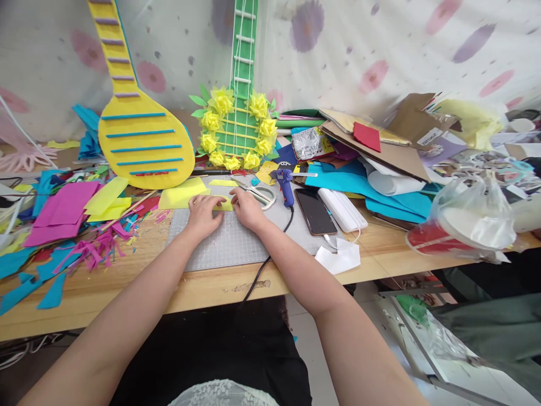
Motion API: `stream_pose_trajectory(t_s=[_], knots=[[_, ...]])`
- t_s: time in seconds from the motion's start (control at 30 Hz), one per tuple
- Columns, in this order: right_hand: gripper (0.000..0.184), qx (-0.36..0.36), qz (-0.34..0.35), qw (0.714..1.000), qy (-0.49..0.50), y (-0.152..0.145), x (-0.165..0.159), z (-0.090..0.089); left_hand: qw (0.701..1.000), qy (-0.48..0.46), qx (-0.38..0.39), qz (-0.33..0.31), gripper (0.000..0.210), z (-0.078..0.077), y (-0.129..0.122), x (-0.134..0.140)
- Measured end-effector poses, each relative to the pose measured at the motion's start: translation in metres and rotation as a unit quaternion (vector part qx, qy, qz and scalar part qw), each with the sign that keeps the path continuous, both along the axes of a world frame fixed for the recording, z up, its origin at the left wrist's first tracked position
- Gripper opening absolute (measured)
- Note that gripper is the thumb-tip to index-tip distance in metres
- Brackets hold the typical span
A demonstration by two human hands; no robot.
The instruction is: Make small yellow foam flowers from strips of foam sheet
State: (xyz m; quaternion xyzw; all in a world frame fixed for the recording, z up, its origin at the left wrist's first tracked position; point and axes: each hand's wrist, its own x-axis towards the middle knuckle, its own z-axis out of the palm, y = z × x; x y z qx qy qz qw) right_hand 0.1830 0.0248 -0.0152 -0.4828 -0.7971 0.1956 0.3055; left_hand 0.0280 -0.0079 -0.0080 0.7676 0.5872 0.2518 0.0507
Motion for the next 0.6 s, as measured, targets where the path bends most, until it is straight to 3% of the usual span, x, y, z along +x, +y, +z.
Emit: stream_pose_trajectory(t_s=[0.27,0.6], knots=[[0.032,0.001,-0.028,0.999,-0.035,-0.0014,-0.0056,0.0012,1.0,-0.029,0.0,0.002,0.025,-0.0004,-0.0005,-0.0028],[0.03,-0.003,-0.042,0.998,-0.053,-0.003,-0.0082,0.0031,1.0,0.018,0.008,-0.005,0.012,-0.0008,0.0005,-0.0007]])
